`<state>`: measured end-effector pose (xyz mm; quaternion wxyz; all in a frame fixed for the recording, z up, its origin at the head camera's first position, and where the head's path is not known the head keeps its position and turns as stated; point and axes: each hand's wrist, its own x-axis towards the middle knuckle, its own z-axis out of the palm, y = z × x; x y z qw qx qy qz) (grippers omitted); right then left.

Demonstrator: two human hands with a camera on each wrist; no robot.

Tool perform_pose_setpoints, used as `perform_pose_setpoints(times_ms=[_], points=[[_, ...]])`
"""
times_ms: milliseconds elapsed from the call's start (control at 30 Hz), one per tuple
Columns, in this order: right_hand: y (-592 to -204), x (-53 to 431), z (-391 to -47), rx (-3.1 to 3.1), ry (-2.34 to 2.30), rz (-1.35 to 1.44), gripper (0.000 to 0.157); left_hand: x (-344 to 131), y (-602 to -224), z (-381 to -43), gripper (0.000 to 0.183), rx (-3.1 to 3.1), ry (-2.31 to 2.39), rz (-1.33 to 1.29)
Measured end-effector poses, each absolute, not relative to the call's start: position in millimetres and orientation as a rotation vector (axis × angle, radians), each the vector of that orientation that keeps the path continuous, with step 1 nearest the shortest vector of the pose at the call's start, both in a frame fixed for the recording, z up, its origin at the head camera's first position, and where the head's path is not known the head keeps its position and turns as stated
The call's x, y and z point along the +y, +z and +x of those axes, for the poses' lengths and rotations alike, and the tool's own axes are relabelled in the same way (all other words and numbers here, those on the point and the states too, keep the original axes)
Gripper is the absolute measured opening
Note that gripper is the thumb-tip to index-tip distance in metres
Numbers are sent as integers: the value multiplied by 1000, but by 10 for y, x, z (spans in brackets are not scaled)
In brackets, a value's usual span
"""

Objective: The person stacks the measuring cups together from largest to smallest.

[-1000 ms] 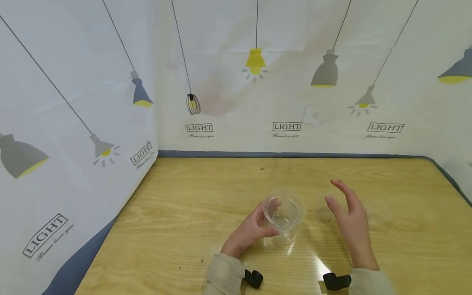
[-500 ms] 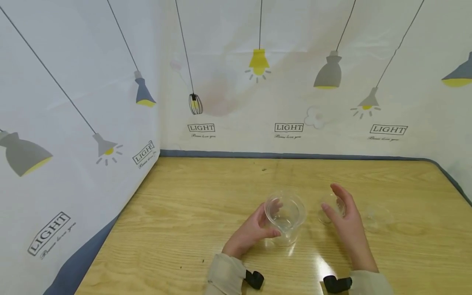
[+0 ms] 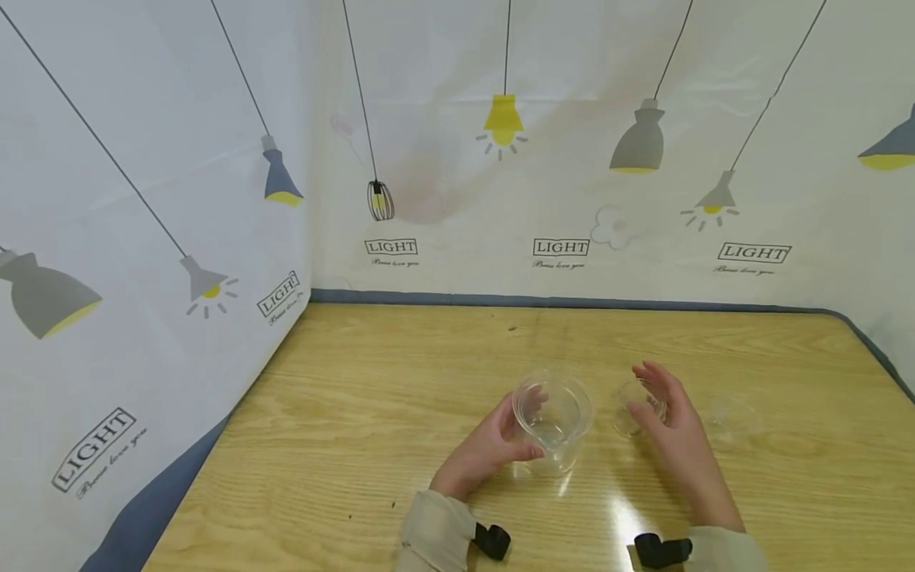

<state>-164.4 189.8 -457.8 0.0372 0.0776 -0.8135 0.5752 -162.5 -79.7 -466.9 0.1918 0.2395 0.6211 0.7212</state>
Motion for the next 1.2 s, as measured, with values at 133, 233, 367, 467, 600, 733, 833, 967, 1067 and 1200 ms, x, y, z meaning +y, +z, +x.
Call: perform_pose_setpoints(times_ms=[133, 233, 367, 467, 600, 733, 833, 967, 1067, 1200], points=[[-4591, 1931, -1638, -2521, 1778, 293, 62, -797, -4672, -1627, 83, 1744, 2026, 680], [-4596, 1944, -1635, -2527, 1781, 309, 63, -798, -4671, -1626, 83, 1748, 2022, 679], [-4612, 1961, -1644, -2525, 1780, 309, 61, -806, -4669, -1618, 82, 1755, 2013, 671], [-4631, 1983, -1655, -2537, 1773, 294, 60, -808, -4662, -1613, 82, 1767, 2006, 663], [-4655, 2011, -1674, -2589, 1751, 252, 61, -805, -4650, -1611, 82, 1772, 2012, 658], [-4673, 2023, -1689, -2633, 1747, 222, 64, -798, -4640, -1611, 82, 1771, 2017, 658], [-4672, 2025, -1694, -2643, 1754, 212, 66, -797, -4628, -1614, 82, 1770, 2011, 665], [-4678, 2021, -1695, -2639, 1761, 195, 67, -799, -4625, -1620, 82, 1773, 2005, 678], [-4696, 2004, -1696, -2633, 1773, 160, 69, -802, -4640, -1620, 82, 1776, 2005, 675], [-4699, 1969, -1706, -2633, 1770, 120, 69, -805, -4660, -1620, 82, 1767, 2018, 675]])
